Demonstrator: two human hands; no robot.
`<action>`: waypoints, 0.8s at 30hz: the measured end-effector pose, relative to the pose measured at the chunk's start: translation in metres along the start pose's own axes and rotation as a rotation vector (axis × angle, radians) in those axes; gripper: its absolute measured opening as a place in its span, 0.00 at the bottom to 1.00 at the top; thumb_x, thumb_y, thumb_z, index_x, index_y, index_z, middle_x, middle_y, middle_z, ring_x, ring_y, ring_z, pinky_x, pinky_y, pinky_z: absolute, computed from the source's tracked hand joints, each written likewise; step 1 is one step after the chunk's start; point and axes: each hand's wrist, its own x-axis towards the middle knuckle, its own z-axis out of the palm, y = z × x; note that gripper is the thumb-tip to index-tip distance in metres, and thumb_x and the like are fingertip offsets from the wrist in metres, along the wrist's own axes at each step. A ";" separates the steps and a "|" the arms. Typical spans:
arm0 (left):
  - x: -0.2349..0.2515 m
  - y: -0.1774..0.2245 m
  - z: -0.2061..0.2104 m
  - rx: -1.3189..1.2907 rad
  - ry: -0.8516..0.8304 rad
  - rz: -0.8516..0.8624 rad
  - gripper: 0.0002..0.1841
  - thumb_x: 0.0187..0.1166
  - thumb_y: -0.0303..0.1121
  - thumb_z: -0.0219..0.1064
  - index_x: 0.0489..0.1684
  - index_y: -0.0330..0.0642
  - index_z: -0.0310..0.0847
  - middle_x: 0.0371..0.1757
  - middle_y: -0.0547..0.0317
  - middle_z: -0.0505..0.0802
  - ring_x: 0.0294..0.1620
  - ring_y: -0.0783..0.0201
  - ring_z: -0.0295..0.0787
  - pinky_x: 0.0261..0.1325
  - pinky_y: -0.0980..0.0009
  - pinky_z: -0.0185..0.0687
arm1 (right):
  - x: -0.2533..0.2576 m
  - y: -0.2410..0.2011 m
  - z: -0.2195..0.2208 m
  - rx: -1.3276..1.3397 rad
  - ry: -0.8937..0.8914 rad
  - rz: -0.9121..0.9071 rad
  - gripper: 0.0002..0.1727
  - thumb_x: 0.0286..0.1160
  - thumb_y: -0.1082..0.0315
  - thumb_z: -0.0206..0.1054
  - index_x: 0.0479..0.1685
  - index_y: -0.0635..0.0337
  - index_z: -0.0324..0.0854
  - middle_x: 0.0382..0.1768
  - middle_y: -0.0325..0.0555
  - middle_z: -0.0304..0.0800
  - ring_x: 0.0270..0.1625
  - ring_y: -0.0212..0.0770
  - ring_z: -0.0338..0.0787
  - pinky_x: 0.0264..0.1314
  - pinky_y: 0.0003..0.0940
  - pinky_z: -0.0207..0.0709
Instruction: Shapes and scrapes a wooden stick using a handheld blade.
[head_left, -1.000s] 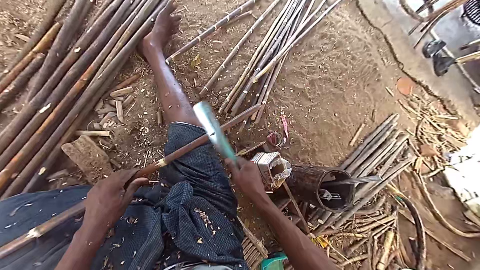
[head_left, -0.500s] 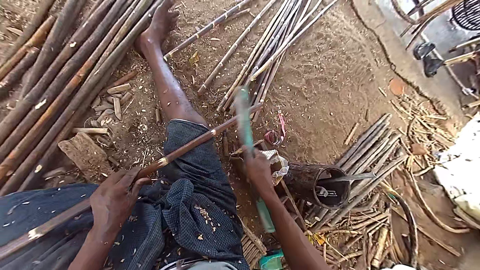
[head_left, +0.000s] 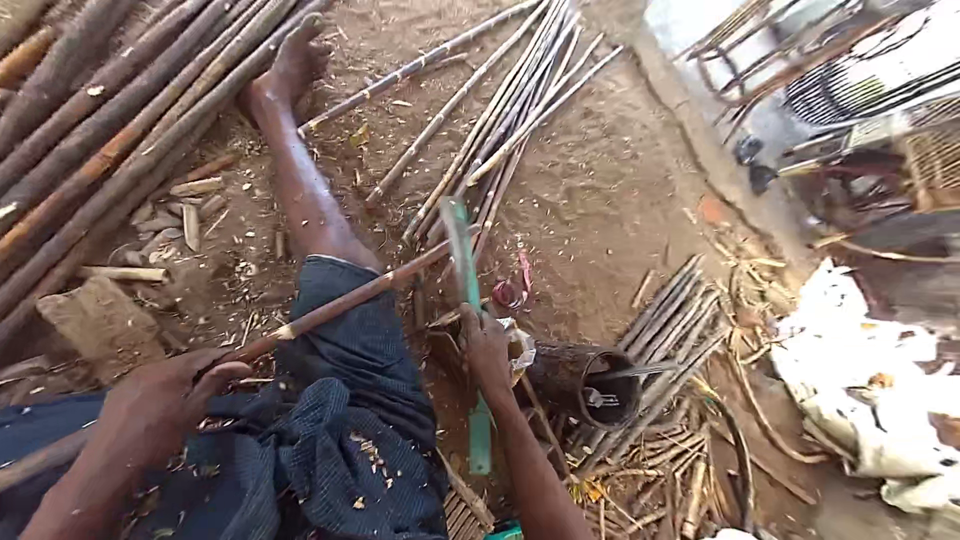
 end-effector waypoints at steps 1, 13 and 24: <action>0.001 -0.001 -0.002 0.001 -0.008 -0.006 0.21 0.87 0.53 0.59 0.50 0.47 0.91 0.35 0.52 0.93 0.36 0.45 0.91 0.40 0.34 0.81 | 0.002 -0.003 0.004 0.000 -0.011 0.006 0.38 0.84 0.28 0.47 0.47 0.56 0.81 0.20 0.50 0.77 0.18 0.49 0.80 0.20 0.50 0.77; 0.018 -0.007 -0.019 -0.161 -0.271 -0.096 0.18 0.92 0.45 0.54 0.47 0.47 0.89 0.26 0.62 0.88 0.28 0.60 0.85 0.40 0.48 0.81 | -0.011 -0.012 0.025 -0.230 -0.204 -0.151 0.30 0.85 0.36 0.56 0.42 0.55 0.85 0.24 0.49 0.84 0.29 0.51 0.87 0.34 0.57 0.81; 0.033 -0.006 -0.023 -0.235 -0.329 -0.108 0.14 0.86 0.48 0.63 0.41 0.49 0.85 0.26 0.63 0.87 0.26 0.63 0.83 0.34 0.56 0.81 | 0.012 0.007 0.007 0.038 -0.006 0.019 0.39 0.82 0.25 0.46 0.48 0.54 0.80 0.17 0.47 0.73 0.14 0.46 0.74 0.16 0.48 0.73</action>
